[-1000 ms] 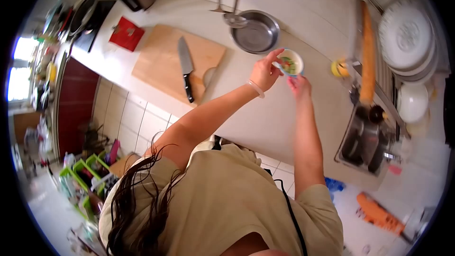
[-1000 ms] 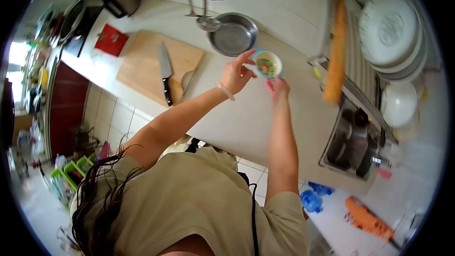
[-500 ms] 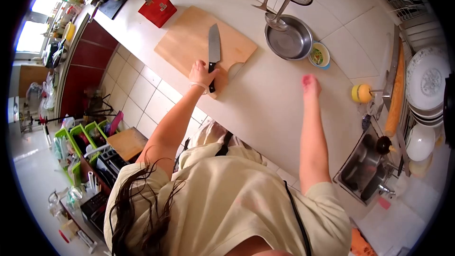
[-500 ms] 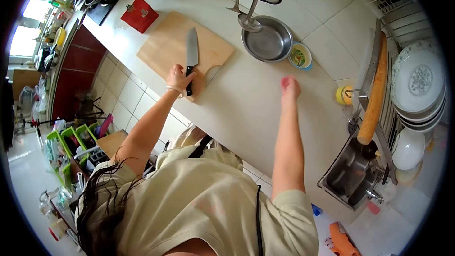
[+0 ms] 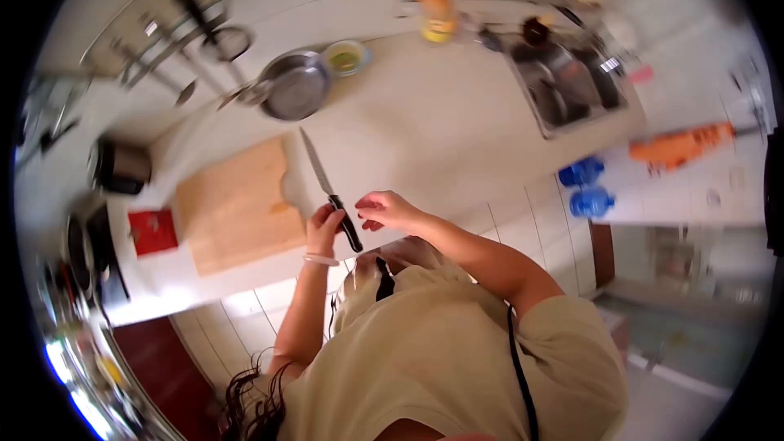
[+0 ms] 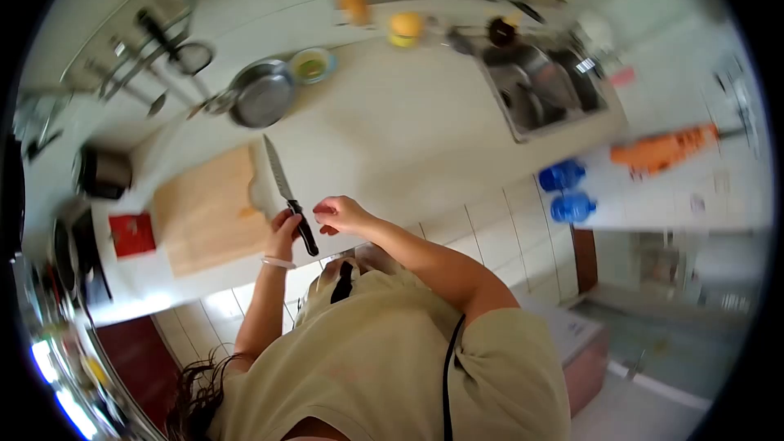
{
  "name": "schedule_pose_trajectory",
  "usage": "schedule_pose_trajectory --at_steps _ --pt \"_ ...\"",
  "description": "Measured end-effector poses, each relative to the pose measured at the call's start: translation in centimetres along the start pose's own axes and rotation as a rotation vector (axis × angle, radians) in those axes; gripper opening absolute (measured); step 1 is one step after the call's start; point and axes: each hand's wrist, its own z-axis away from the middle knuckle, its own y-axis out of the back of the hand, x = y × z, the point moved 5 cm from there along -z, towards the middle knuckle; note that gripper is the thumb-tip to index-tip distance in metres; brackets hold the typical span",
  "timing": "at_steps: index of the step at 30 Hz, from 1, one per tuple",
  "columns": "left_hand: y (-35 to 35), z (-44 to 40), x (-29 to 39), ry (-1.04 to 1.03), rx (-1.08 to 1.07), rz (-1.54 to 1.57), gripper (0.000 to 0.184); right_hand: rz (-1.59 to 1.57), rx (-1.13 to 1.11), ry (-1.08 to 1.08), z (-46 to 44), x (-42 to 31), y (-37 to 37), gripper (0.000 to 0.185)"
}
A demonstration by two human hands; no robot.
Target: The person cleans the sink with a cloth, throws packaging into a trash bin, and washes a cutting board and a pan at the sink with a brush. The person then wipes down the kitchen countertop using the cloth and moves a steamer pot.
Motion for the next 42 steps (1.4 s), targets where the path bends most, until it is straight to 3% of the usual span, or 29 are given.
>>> schedule_pose_trajectory --at_steps 2,5,6,7,9,10,11,12,13,15,17,18,20,25,29,34,37,39,42 --pt "-6.4 0.7 0.6 0.077 -0.19 0.084 0.026 -0.11 0.032 -0.103 2.8 -0.4 2.3 0.03" --pt "-14.0 0.5 -0.4 0.22 -0.385 0.204 0.029 -0.416 0.157 0.007 6.5 -0.3 5.9 0.039" --pt "-15.6 0.5 0.4 0.14 -0.339 0.008 0.029 -0.512 0.055 0.04 7.2 -1.5 6.3 0.039" --pt "-16.9 -0.6 -1.3 -0.049 -0.339 -0.176 0.027 -0.474 0.18 0.049 8.2 -1.0 7.7 0.038" --pt "-19.3 0.5 2.0 -0.496 -0.278 -0.462 0.024 -0.475 0.154 0.12 8.7 -1.8 9.6 0.029" --pt "-18.9 -0.6 2.7 -0.555 -0.222 -0.456 0.022 -0.321 0.288 0.063 8.3 0.4 12.5 0.025" --pt "-16.5 -2.2 3.7 -0.555 -0.023 -0.547 0.022 -0.469 0.271 0.094 7.3 1.3 13.9 0.017" --pt "-13.5 -3.2 5.0 -0.784 0.233 -0.634 0.026 -0.523 0.232 0.036 7.2 1.5 15.4 0.014" --pt "-9.4 -4.0 5.2 -0.855 0.515 -0.849 0.026 -0.578 0.203 -0.018 7.5 1.9 16.7 0.011" --pt "-1.6 -4.5 5.1 -0.62 0.992 -1.199 0.027 -0.491 0.174 -0.039 7.5 2.4 18.4 0.01" --pt "2.6 -5.1 3.9 -0.205 0.982 -1.464 0.026 -0.386 0.164 -0.056 7.7 2.5 19.7 0.01" --pt "3.5 -5.8 3.0 -0.193 1.009 -1.463 0.026 -0.376 0.151 -0.082 7.7 2.4 20.2 0.01" --pt "5.1 -7.5 1.3 -0.025 0.956 -1.794 0.023 -0.357 0.11 -0.095 7.5 2.6 20.7 0.009" --pt "4.6 -7.0 1.3 0.126 0.965 -1.805 0.021 -0.241 0.058 -0.152 6.7 2.8 20.0 0.015" --pt "2.3 -2.5 -2.0 -0.027 0.772 -1.963 0.019 -0.244 -0.055 -0.122 4.4 3.3 16.7 0.02" --pt "-3.6 9.1 -4.2 -0.519 0.529 -1.816 0.009 -0.275 0.01 -0.068 0.3 5.5 13.6 0.034" --pt "-7.4 19.6 -2.1 -0.798 0.295 -1.647 0.003 -0.311 0.017 -0.167 2.1 3.9 9.4 0.057" --pt "-7.6 21.4 -1.6 -0.828 0.283 -1.649 0.003 -0.279 -0.123 -0.24 2.8 4.6 8.1 0.054" --pt "-9.9 27.8 0.5 -1.048 -0.077 -1.634 0.007 -0.159 -0.235 -0.168 5.0 6.7 6.6 0.041"
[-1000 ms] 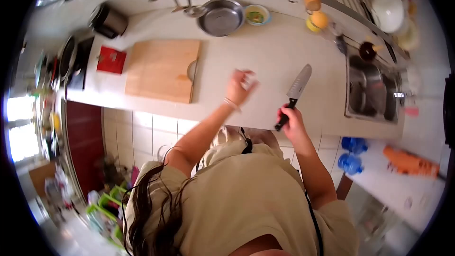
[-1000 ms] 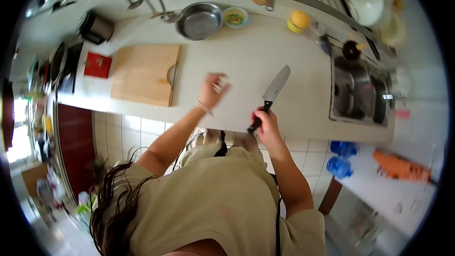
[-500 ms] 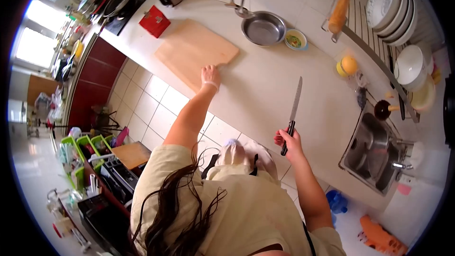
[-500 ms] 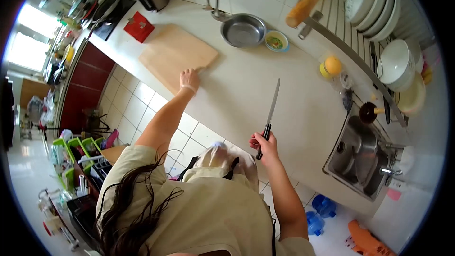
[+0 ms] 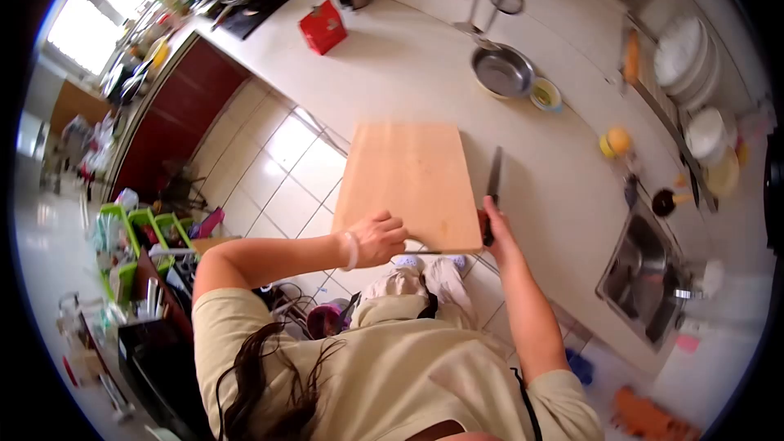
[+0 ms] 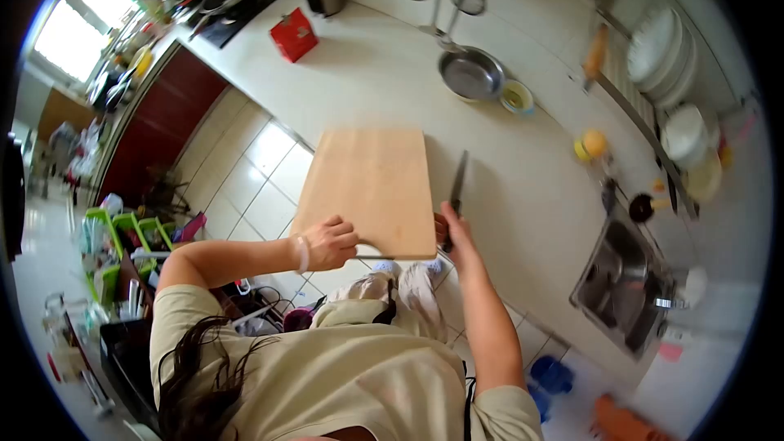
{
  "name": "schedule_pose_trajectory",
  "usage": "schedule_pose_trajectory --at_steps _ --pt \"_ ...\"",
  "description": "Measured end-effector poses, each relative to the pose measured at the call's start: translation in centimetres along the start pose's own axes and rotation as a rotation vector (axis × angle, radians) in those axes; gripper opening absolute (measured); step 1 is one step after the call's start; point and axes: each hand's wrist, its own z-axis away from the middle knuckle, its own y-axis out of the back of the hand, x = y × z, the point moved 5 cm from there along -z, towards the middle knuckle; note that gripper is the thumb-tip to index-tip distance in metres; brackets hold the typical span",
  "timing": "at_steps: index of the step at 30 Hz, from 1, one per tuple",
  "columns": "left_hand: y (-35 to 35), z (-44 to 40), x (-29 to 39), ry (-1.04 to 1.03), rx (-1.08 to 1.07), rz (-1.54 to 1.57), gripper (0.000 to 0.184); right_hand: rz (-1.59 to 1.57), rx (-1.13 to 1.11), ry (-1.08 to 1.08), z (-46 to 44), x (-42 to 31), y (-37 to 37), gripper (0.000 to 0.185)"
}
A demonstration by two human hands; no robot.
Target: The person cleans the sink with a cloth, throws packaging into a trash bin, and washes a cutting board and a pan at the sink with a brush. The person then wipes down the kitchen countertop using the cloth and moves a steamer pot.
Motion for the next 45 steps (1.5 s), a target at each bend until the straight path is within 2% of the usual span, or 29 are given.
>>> schedule_pose_trajectory --at_steps 1,2,3,5,7,8,9,12,15,17,18,19,20,21,22,23,25,26,28,29,31,32,34,35,37,38,40,42,45 --pt "1.6 0.1 1.5 -0.09 -0.007 0.007 0.007 -0.088 0.043 0.07 1.5 0.4 -1.2 0.034" --pt "1.4 0.3 1.7 -0.084 -0.04 0.029 0.01 -0.11 0.007 0.05 1.8 0.3 -3.1 0.033" --pt "1.3 -0.8 2.3 -0.184 -0.052 0.068 0.01 -0.187 0.055 0.071 4.3 0.7 -2.6 0.031" --pt "2.8 -1.5 4.8 -0.199 -0.05 0.089 0.011 -0.273 0.02 0.052 7.5 0.2 -2.7 0.028" --pt "3.4 -3.7 6.0 -0.299 -0.034 0.085 0.011 -0.216 0.124 0.131 10.9 0.1 -0.3 0.015" --pt "3.0 -5.8 7.5 -0.35 -0.082 0.113 0.012 -0.259 0.075 0.185 12.5 0.0 0.6 0.016" --pt "4.2 -7.2 8.3 -0.402 0.04 0.064 0.013 -0.3 0.055 0.268 14.4 -0.4 2.6 0.018" --pt "5.0 -9.6 11.4 -0.531 0.002 0.124 0.014 -0.404 0.267 0.343 22.1 0.1 4.9 0.021" --pt "4.1 -13.4 15.0 -0.569 0.101 0.115 0.016 -0.494 0.435 0.494 28.7 -0.7 10.3 0.025" --pt "3.4 -15.1 16.6 -0.463 0.218 0.445 0.021 -0.49 0.472 0.571 31.8 -1.2 13.8 0.026" --pt "-1.3 -18.6 20.2 -0.282 -0.027 0.766 0.025 -0.482 0.543 0.637 36.0 -1.2 19.8 0.027" --pt "-4.8 -21.1 23.9 -0.314 -0.087 0.796 0.022 -0.468 0.592 0.699 39.3 -0.5 24.6 0.028" --pt "-8.9 -23.1 25.9 -0.119 -0.196 0.936 0.022 -0.43 0.676 0.755 41.6 -0.5 28.1 0.03" --pt "-10.1 -21.9 25.0 0.103 -0.293 1.061 0.022 -0.426 0.679 0.751 41.3 -1.0 27.2 0.03" --pt "-11.7 -22.7 26.3 0.125 -0.31 1.137 0.022 -0.422 0.725 0.767 42.3 -1.0 28.7 0.03" --pt "-14.7 -24.9 29.8 0.141 -0.498 1.137 0.023 -0.413 0.767 0.774 44.3 -0.7 32.4 0.031" --pt "-17.8 -23.9 30.0 0.287 -0.868 1.145 0.03 -0.404 0.765 0.768 45.2 -1.0 33.5 0.03" --pt "-21.1 -26.5 32.8 0.311 -0.845 1.155 0.03 -0.437 0.74 0.788 46.0 -0.8 38.4 0.028" --pt "-23.2 -27.2 32.8 0.592 -0.72 1.605 0.049 -0.473 0.727 0.82 46.3 -1.0 39.2 0.026" --pt "-23.5 -32.0 35.0 0.605 -0.529 2.206 0.062 -0.519 0.692 0.767 46.1 -1.3 41.5 0.024" --pt "-20.3 -36.4 37.1 0.736 -0.224 2.257 0.045 -0.563 0.669 0.721 46.1 -0.7 42.1 0.021" --pt "-22.2 -39.1 37.2 0.75 -0.205 2.27 0.045 -0.617 0.659 0.688 44.9 -0.8 45.1 0.019" --pt "-23.8 -39.9 35.8 0.865 -0.028 2.247 0.027 -0.71 0.717 0.659 43.7 -0.3 45.8 0.018" --pt "-25.0 -42.7 35.8 0.879 -0.022 2.261 0.027 -0.701 0.724 0.643 43.1 -1.2 49.0 0.018" --pt "-24.5 -45.0 35.9 0.905 0.007 2.266 0.015 -0.613 0.552 0.602 43.1 -1.9 51.1 0.016" --pt "-26.0 -47.9 34.8 0.943 0.01 2.307 0.013 -0.599 0.568 0.57 43.2 -3.7 54.5 0.016" --pt "-27.2 -49.5 34.4 0.958 0.002 2.264 0.012 -0.457 0.582 0.25 44.6 -4.1 57.7 0.024" --pt "-27.9 -52.9 34.1 0.951 0.009 2.248 0.009 -0.021 0.802 0.125 45.5 -4.5 64.8 0.036" --pt "-31.3 -56.0 33.4 1.11 0.048 2.119 0.009 0.942 0.963 0.173 46.2 -10.1 70.3 0.035"
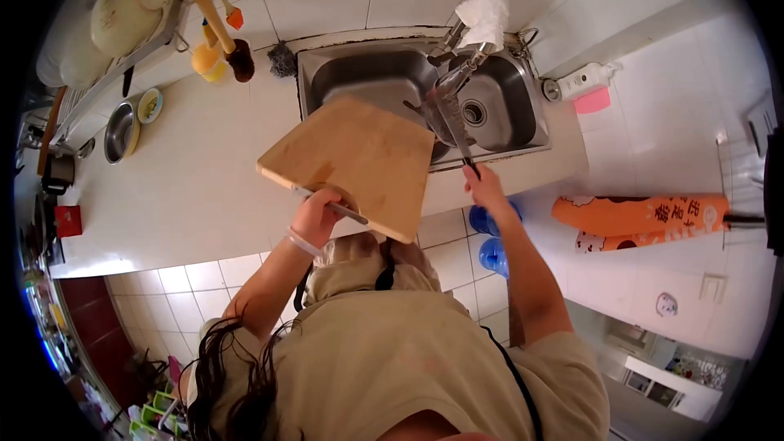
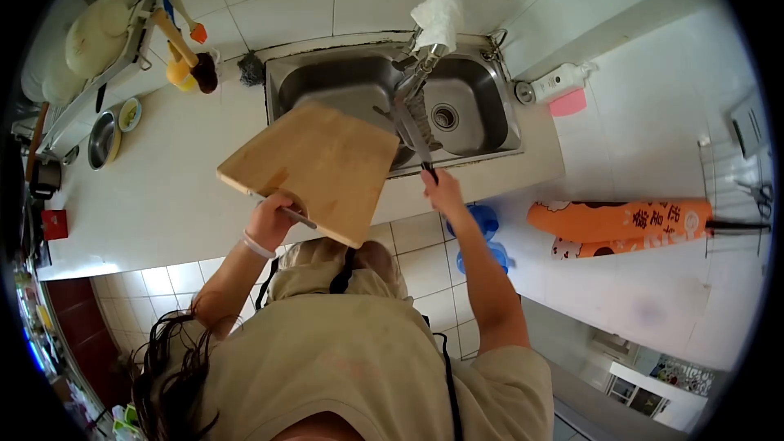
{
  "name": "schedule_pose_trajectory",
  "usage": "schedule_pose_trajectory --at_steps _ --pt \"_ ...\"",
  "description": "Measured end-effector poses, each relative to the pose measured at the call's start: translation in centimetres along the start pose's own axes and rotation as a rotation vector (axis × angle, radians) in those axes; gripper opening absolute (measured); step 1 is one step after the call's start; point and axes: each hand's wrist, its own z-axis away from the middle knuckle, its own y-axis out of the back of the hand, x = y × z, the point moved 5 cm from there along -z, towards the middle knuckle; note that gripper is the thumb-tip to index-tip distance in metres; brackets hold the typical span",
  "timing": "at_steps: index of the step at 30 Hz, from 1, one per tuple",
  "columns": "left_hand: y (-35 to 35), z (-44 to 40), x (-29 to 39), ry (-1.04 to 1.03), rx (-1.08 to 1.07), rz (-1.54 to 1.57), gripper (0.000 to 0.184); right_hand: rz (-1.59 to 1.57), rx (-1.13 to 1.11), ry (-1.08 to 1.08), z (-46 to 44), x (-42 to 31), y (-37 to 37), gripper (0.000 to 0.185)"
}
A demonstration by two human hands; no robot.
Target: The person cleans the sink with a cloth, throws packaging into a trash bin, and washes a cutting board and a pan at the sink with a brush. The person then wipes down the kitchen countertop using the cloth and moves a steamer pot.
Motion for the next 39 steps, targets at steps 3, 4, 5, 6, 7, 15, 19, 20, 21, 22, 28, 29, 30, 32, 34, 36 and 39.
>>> schedule_pose_trajectory --at_steps 3,4,5,6,7,15,19,20,21,22,28,29,30,32,34,36,39 --pt "-1.8 -3.0 -0.3 0.021 0.06 -0.064 0.006 0.262 0.256 0.53 -7.8 -2.0 3.0 0.032" --pt "-2.4 -3.8 -0.4 0.025 0.146 -0.054 0.006 0.279 0.219 0.541 -11.1 -2.4 3.4 0.031" --pt "-2.9 -4.6 -0.4 0.018 0.163 -0.047 0.006 0.295 0.177 0.553 -14.0 -2.8 3.6 0.032" --pt "-3.3 -5.2 -0.6 0.026 0.153 -0.068 0.005 0.286 0.161 0.569 -15.7 -4.1 4.1 0.032" --pt "-3.7 -5.9 -0.8 0.033 0.145 -0.086 0.005 0.202 0.061 0.505 -17.3 -5.7 4.5 0.038" --pt "-5.8 -9.3 -3.3 -0.082 0.326 -0.04 0.007 0.195 -0.186 0.615 -18.1 -4.4 1.4 0.032" --pt "-6.8 -8.4 -3.9 -0.137 0.392 -0.004 0.008 0.245 -0.197 0.631 -14.8 -2.9 -0.7 0.03" --pt "-7.0 -8.3 -3.8 -0.136 0.384 -0.01 0.008 0.252 -0.225 0.565 -14.8 -3.1 -0.7 0.029" --pt "-7.5 -7.8 -3.5 -0.151 0.412 -0.023 0.008 0.277 -0.24 0.536 -14.5 -3.3 -0.4 0.029" --pt "-7.4 -7.7 -3.7 -0.151 0.418 -0.022 0.008 0.274 -0.246 0.538 -14.3 -3.0 -0.1 0.029" --pt "-7.6 -7.6 -4.4 -0.136 0.433 -0.053 0.006 -0.072 -0.619 0.101 -14.6 0.3 2.7 0.022" --pt "-7.8 -7.4 -4.5 -0.138 0.442 -0.043 0.005 -0.329 -0.724 -0.019 -14.7 0.4 1.7 0.021" --pt "-7.8 -7.2 -4.5 -0.142 0.451 -0.034 0.005 -0.589 -0.82 -0.14 -14.8 0.1 0.9 0.021" --pt "-6.9 -7.5 -4.6 -0.152 0.429 -0.003 0.006 -0.658 -0.872 -0.137 -15.5 -2.0 -0.7 0.023" --pt "-6.4 -7.4 -4.7 -0.153 0.404 0.022 0.007 -0.963 -0.848 -0.383 -16.1 -3.5 -2.2 0.024" --pt "-6.3 -7.6 -4.6 -0.153 0.371 0.013 0.007 -1.024 -0.92 -0.452 -16.0 -3.4 -1.7 0.026" --pt "-6.7 -7.4 -4.2 -0.145 0.349 0.0 0.008 -0.353 -0.96 0.166 -14.8 -3.1 3.9 0.026"
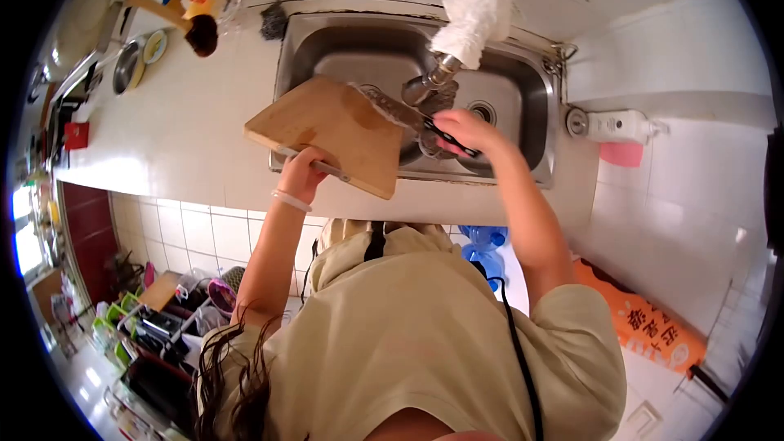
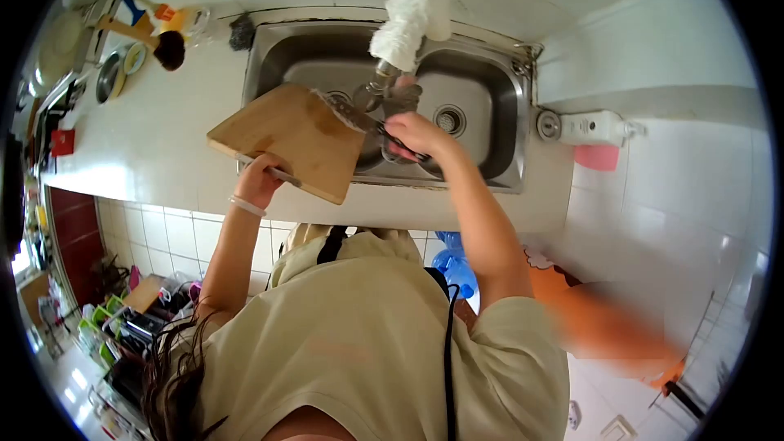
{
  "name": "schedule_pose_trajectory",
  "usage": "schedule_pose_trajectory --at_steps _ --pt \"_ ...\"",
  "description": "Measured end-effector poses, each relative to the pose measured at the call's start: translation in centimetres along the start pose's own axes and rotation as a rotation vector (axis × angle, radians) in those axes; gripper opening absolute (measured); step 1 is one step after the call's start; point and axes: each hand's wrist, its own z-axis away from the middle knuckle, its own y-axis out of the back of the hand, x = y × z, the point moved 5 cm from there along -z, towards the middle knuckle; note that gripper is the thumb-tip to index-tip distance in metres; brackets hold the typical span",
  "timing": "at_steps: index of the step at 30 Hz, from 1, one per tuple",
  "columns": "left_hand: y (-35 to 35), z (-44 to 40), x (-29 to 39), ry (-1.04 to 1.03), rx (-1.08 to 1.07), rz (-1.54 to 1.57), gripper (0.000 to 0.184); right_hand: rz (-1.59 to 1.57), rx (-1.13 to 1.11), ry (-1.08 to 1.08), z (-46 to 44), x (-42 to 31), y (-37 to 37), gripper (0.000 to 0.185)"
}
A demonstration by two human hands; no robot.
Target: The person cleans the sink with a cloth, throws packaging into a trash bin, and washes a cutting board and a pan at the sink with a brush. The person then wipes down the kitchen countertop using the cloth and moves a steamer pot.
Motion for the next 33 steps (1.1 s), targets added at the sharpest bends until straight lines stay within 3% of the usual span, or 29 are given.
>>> schedule_pose_trajectory --at_steps 2,6,7,9,11,14,22,25,27,28,32,33 --pt "0.0 0.3 0.4 -0.007 -0.025 -0.011 0.007 0.114 0.115 -0.208 7.0 -0.5 2.6 0.025" --pt "0.0 0.5 0.8 -0.031 -0.006 -0.028 0.004 0.302 0.389 -0.367 13.6 5.6 8.8 0.022" --pt "0.1 0.5 0.8 -0.039 -0.003 -0.037 0.004 0.402 0.481 -0.466 13.5 8.4 9.7 0.023" --pt "0.1 0.4 0.9 -0.043 -0.016 -0.038 0.002 0.832 0.59 -0.429 9.6 15.7 10.5 0.026" --pt "-0.1 0.9 1.2 -0.032 -0.008 -0.027 0.002 0.76 0.605 -0.642 7.3 16.5 8.8 0.028" --pt "0.2 1.3 1.3 -0.031 0.015 -0.02 0.004 0.684 0.616 -0.669 4.0 20.2 8.0 0.033" --pt "-0.3 2.6 1.4 -0.062 0.039 -0.023 0.006 0.718 0.597 -0.596 1.2 24.1 7.6 0.041" --pt "0.0 2.3 1.1 -0.065 0.048 -0.008 0.006 0.803 0.574 -0.602 1.8 20.4 7.9 0.041" --pt "0.3 2.3 0.9 -0.075 0.088 0.022 0.005 0.936 0.836 -0.155 0.8 16.3 8.6 0.043" --pt "0.2 2.3 0.9 -0.066 0.101 0.03 0.004 0.944 0.825 -0.136 -0.4 15.2 8.9 0.043" --pt "-0.4 2.6 0.8 -0.035 0.095 0.027 0.003 -0.634 0.563 0.274 -5.8 6.1 6.7 0.027" --pt "-0.6 2.8 0.9 -0.026 0.075 0.016 0.003 -0.632 0.552 0.272 -7.6 5.1 6.1 0.027"
